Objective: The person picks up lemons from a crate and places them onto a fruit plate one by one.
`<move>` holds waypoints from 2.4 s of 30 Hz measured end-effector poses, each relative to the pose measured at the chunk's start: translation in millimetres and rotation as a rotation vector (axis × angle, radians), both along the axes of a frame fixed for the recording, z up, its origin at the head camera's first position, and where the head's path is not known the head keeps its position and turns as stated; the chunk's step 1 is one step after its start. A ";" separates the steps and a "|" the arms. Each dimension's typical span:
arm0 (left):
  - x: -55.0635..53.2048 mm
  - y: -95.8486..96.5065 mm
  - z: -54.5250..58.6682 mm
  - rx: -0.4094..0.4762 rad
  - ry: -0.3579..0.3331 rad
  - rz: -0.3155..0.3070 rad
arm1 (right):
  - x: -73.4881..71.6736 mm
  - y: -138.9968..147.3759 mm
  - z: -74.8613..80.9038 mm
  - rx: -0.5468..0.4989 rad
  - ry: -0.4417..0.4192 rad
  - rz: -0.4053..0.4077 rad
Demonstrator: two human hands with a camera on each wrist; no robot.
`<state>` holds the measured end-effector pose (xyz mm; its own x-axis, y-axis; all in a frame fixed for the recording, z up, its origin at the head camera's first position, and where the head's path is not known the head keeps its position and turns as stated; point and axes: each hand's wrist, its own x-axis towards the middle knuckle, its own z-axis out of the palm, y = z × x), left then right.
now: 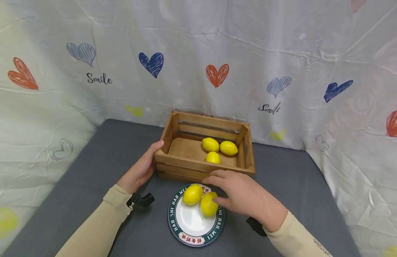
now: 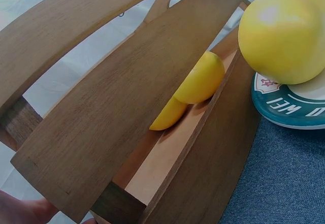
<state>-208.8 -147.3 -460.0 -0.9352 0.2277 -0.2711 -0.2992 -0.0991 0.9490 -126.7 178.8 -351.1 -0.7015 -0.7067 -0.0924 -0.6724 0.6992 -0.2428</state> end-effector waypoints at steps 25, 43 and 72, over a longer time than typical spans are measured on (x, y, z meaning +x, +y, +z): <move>1.2 3.2 -1.4 -0.030 0.026 -0.010 | -123.2 -35.1 55.4 0.077 -0.036 -0.037; 2.7 -2.2 -3.7 -0.052 0.037 0.002 | -180.6 -55.8 -4.3 0.348 -0.162 -0.121; 2.1 2.0 4.2 -0.090 0.042 -0.026 | -197.2 -63.8 -28.0 0.440 -0.325 -0.127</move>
<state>-206.7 -145.4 -455.7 -0.9402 0.2290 -0.2520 -0.2601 -0.0057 0.9656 -324.0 114.9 -379.2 -0.6647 -0.4645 -0.5852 -0.5156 0.8520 -0.0905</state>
